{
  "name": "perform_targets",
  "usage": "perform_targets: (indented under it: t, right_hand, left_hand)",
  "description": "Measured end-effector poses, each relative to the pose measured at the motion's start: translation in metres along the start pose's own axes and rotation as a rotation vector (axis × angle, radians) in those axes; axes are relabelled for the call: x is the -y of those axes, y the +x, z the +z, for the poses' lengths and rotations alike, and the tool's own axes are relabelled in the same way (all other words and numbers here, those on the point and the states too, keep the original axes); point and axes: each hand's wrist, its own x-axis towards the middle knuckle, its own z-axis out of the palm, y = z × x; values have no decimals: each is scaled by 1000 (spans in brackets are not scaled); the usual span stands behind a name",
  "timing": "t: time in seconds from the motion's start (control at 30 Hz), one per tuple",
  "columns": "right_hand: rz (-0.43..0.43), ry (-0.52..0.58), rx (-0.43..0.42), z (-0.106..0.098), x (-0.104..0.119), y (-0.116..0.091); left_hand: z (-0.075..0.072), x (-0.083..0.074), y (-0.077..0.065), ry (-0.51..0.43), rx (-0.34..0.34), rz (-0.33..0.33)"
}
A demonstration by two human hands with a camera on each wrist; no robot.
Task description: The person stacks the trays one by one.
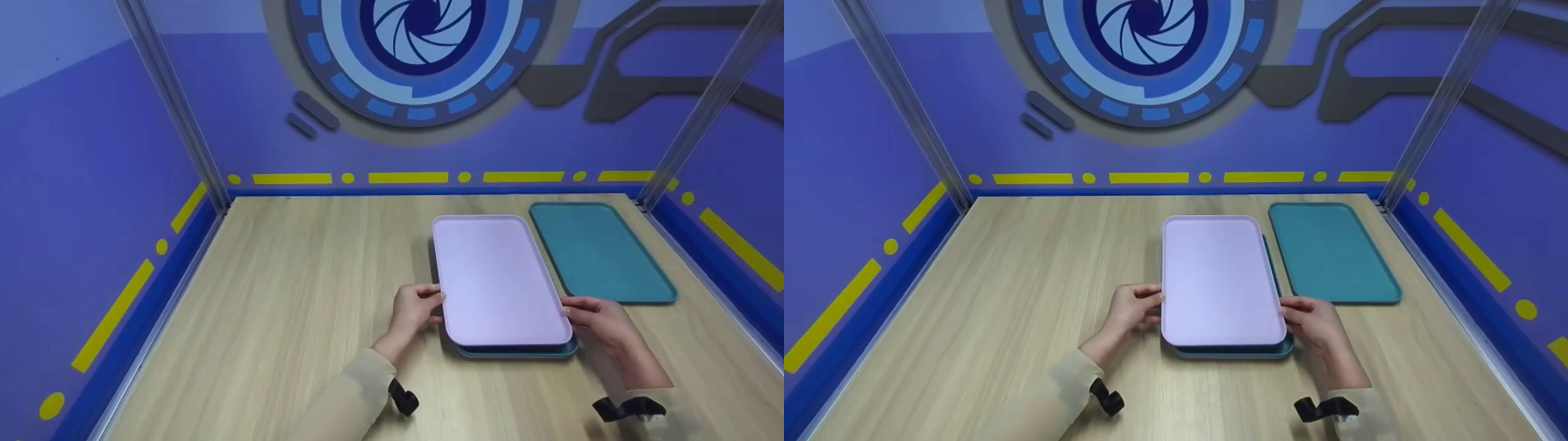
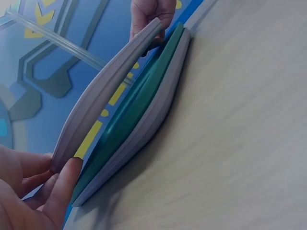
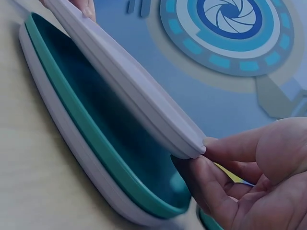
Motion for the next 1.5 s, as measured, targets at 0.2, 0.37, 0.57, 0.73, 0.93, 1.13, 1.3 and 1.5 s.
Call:
perform_targets:
  t: [0.2, 0.37, 0.57, 0.73, 0.93, 1.13, 1.3, 1.5]
  right_hand:
    - [-8, 88, 13, -8, -4, -3]
    - [-18, 52, -2, -11, -10, -2]
    - [-22, -12, -14, -12, -11, -1]
    - [2, -96, -33, -12, -10, -2]
    - [28, -156, -39, -11, -9, -3]
    - [13, -225, -68, -9, -8, -2]
    - [8, -287, -82, -7, -6, -2]
    - [6, -327, -68, -5, -5, -2]
  left_hand:
    - [9, 3, 0, 23, 10, 4]
    - [14, 8, 1, 58, 4, 11]
    - [19, 12, 1, 93, 6, 24]
    - [20, 12, 0, 120, 2, 33]
    - [20, 13, 0, 148, -4, 47]
    - [19, 14, -1, 120, -3, 46]
    - [19, 14, -1, 127, -11, 56]
    - [19, 17, 2, 200, -36, 90]
